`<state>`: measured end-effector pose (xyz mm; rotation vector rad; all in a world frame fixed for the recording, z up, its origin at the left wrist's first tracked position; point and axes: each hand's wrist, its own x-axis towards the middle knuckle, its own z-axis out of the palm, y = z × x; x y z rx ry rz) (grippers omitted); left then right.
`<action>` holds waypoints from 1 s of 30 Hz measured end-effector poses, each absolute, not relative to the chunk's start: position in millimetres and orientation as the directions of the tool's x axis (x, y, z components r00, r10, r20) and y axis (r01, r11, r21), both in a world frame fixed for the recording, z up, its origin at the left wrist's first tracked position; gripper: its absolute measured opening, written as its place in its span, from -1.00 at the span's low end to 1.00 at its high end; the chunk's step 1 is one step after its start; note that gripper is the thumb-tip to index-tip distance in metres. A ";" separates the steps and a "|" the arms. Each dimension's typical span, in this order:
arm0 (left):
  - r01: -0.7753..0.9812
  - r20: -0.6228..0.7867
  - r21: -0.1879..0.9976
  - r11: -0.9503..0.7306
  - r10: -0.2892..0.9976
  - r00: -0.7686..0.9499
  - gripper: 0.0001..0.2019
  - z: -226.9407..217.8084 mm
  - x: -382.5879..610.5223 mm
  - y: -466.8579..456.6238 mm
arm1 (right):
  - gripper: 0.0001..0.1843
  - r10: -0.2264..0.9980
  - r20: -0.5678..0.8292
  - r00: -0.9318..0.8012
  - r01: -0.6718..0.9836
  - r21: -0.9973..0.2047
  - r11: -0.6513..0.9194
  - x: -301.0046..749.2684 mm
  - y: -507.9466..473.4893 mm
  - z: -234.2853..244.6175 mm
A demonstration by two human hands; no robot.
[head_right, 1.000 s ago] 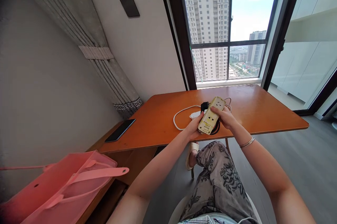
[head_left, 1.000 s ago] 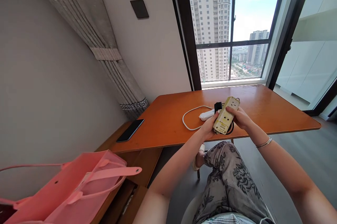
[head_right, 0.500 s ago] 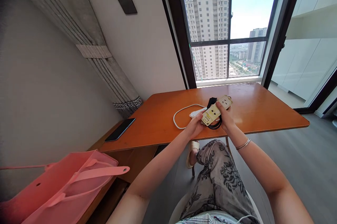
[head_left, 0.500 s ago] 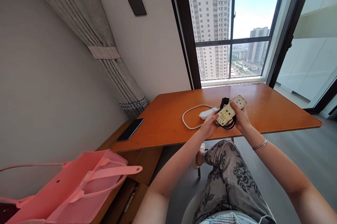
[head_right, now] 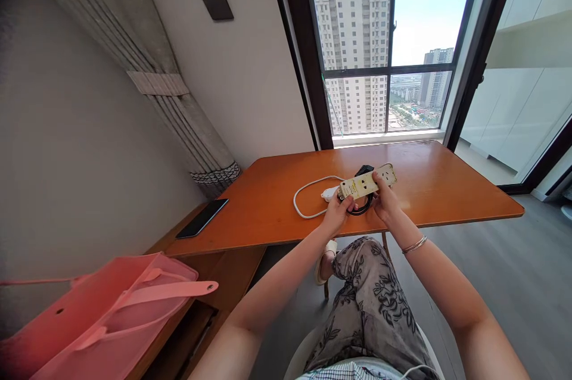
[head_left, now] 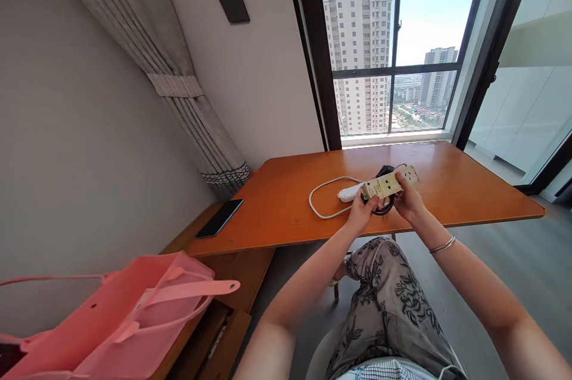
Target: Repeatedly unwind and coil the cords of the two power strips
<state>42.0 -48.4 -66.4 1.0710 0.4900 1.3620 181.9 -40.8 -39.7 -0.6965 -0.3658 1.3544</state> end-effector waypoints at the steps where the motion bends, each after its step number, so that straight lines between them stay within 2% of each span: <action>1: -0.571 0.270 0.814 -0.108 0.940 0.207 -0.41 -63.5 41.3 -47.9 | -0.77 0.974 -0.150 0.172 -0.770 -0.637 0.038 183.9 -40.3 -39.1; 7: -0.635 0.171 0.772 0.018 0.957 0.236 -0.40 -52.7 36.6 -38.1 | -0.82 0.991 -0.120 0.051 -0.767 -0.640 -0.039 189.0 -34.0 -39.2; 13: -0.613 0.176 0.790 0.036 0.943 0.283 -0.45 -58.8 36.0 -26.1 | -0.83 0.980 -0.143 0.138 -0.767 -0.641 0.015 188.3 -21.9 -44.7; 17: -0.577 0.167 0.817 0.010 0.953 0.253 -0.36 -67.0 31.3 -11.6 | -0.82 0.965 -0.135 0.223 -0.739 -0.669 0.077 197.6 -7.8 -45.0; 21: -0.387 0.150 0.920 -0.058 0.966 0.211 -0.52 -83.8 20.1 5.5 | -0.72 0.924 -0.124 0.362 -0.720 -0.667 0.192 220.1 15.0 -44.4; 24: -0.188 0.223 0.965 -0.184 0.952 0.210 -0.64 -100.7 13.5 10.7 | -0.69 0.870 -0.114 0.479 -0.686 -0.667 0.291 247.6 38.5 -47.2; 27: 0.011 0.313 0.946 -0.324 0.919 0.239 -0.71 -114.2 10.4 7.3 | -0.65 0.792 -0.094 0.603 -0.627 -0.670 0.398 282.4 64.5 -54.8; 30: 0.205 0.361 0.874 -0.440 0.871 0.334 -0.74 -119.3 9.2 -0.7 | -0.66 0.719 -0.140 0.680 -0.586 -0.693 0.420 318.8 87.3 -65.6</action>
